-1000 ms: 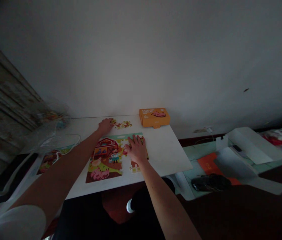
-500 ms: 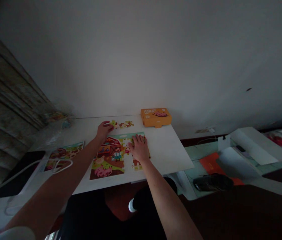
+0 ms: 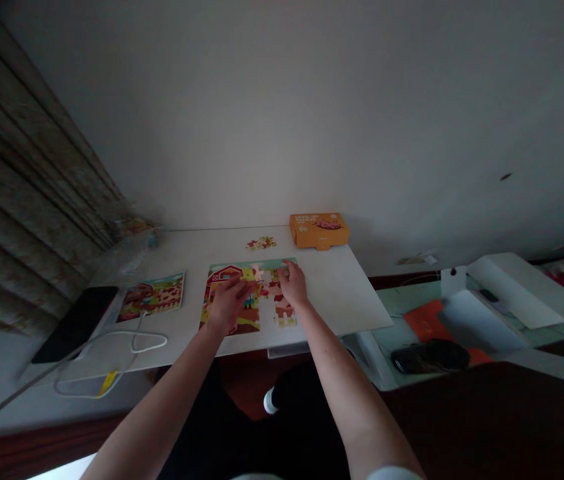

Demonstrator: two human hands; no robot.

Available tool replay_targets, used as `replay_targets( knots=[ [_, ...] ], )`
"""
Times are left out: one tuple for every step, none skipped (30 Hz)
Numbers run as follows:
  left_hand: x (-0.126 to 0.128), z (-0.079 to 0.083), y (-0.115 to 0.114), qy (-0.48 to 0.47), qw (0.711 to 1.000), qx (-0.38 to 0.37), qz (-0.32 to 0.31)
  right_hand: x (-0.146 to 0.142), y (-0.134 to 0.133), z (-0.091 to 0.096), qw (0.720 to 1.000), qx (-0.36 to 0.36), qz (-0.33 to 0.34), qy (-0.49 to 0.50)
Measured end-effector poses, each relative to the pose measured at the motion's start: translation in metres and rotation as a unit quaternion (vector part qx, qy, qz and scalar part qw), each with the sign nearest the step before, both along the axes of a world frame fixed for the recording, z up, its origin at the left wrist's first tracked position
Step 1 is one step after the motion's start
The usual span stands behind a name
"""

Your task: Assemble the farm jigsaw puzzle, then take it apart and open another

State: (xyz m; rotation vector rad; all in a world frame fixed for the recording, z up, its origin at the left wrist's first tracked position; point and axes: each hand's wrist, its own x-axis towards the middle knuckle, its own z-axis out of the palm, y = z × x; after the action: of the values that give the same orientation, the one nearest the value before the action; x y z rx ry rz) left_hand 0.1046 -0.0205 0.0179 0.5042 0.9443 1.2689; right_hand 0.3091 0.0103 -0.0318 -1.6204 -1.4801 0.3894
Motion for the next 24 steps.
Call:
replay_targets(
  knots=[
    [0.000, 0.001, -0.006, 0.002, 1.000, -0.003, -0.002, 0.003, 0.002, 0.000, 0.999, 0.001, -0.007, 0.048],
    [0.000, 0.001, -0.011, 0.007, 1.000, -0.006, -0.006, 0.007, 0.005, 0.001, 0.995, 0.003, -0.014, 0.097],
    [-0.001, 0.002, -0.016, 0.014, 1.000, -0.008, -0.012, 0.011, 0.006, 0.003, 0.989, 0.007, -0.020, 0.145],
    [-0.001, 0.003, -0.020, 0.022, 1.000, -0.009, -0.016, 0.015, 0.006, 0.005, 0.982, 0.012, -0.024, 0.185],
    [-0.002, 0.003, -0.024, 0.030, 0.999, -0.011, -0.019, 0.019, 0.005, 0.008, 0.976, 0.018, -0.025, 0.214],
    [-0.003, 0.004, -0.027, 0.037, 0.999, -0.012, -0.021, 0.021, 0.002, 0.011, 0.973, 0.023, -0.023, 0.229],
    [-0.004, 0.004, -0.030, 0.045, 0.999, -0.014, -0.021, 0.023, -0.003, 0.015, 0.972, 0.025, -0.016, 0.232],
    [-0.004, 0.004, -0.032, 0.052, 0.998, -0.017, -0.021, 0.022, -0.011, 0.019, 0.974, 0.024, -0.001, 0.225],
    [-0.005, 0.004, -0.034, 0.061, 0.998, -0.020, -0.021, 0.019, -0.021, 0.022, 0.977, 0.021, 0.020, 0.211],
    [-0.005, 0.003, -0.037, 0.070, 0.997, -0.020, -0.021, 0.015, -0.032, 0.026, 0.980, 0.017, 0.046, 0.194],
    [-0.004, 0.003, -0.039, 0.080, 0.996, -0.019, -0.021, 0.009, -0.045, 0.029, 0.982, 0.015, 0.077, 0.174],
    [-0.003, 0.001, -0.041, 0.090, 0.996, -0.017, -0.021, 0.003, -0.058, 0.032, 0.983, 0.016, 0.101, 0.150],
    [-0.002, 0.000, -0.044, 0.099, 0.995, -0.012, -0.023, -0.004, -0.071, 0.035, 0.985, 0.024, 0.120, 0.119],
    [-0.001, -0.001, -0.046, 0.107, 0.994, -0.007, -0.027, -0.011, -0.083, 0.037, 0.987, 0.043, 0.132, 0.083],
    [0.000, -0.002, -0.048, 0.116, 0.993, -0.001, -0.033, -0.017, -0.093, 0.039, 0.986, 0.065, 0.144, 0.046],
    [0.001, -0.004, -0.050, 0.126, 0.991, 0.005, -0.040, -0.022, -0.101, 0.041, 0.984, 0.077, 0.161, 0.013],
    [0.001, -0.005, -0.051, 0.137, 0.989, 0.011, -0.048, -0.026, -0.108, 0.042, 0.980, 0.087, 0.177, -0.018],
    [0.001, -0.006, -0.052, 0.149, 0.987, 0.017, -0.055, -0.029, -0.112, 0.043, 0.976, 0.090, 0.194, -0.043],
    [0.001, -0.008, -0.053, 0.161, 0.985, 0.021, -0.061, -0.030, -0.115, 0.042, 0.972, 0.089, 0.207, -0.062],
    [0.001, -0.009, -0.053, 0.171, 0.983, 0.024, -0.065, -0.031, -0.116, 0.041, 0.970, 0.087, 0.215, -0.076],
    [0.000, -0.010, -0.053, 0.179, 0.981, 0.028, -0.069, -0.031, -0.116, 0.040, 0.968, 0.085, 0.219, -0.085],
    [0.000, -0.012, -0.052, 0.184, 0.980, 0.030, -0.074, -0.030, -0.116, 0.038, 0.968, 0.082, 0.220, -0.090],
    [-0.001, -0.013, -0.052, 0.186, 0.979, 0.032, -0.080, -0.029, -0.115, 0.035, 0.967, 0.080, 0.222, -0.093],
    [-0.001, -0.015, -0.051, 0.187, 0.978, 0.033, -0.087, -0.028, -0.113, 0.033, 0.967, 0.078, 0.225, -0.093]
  ],
)
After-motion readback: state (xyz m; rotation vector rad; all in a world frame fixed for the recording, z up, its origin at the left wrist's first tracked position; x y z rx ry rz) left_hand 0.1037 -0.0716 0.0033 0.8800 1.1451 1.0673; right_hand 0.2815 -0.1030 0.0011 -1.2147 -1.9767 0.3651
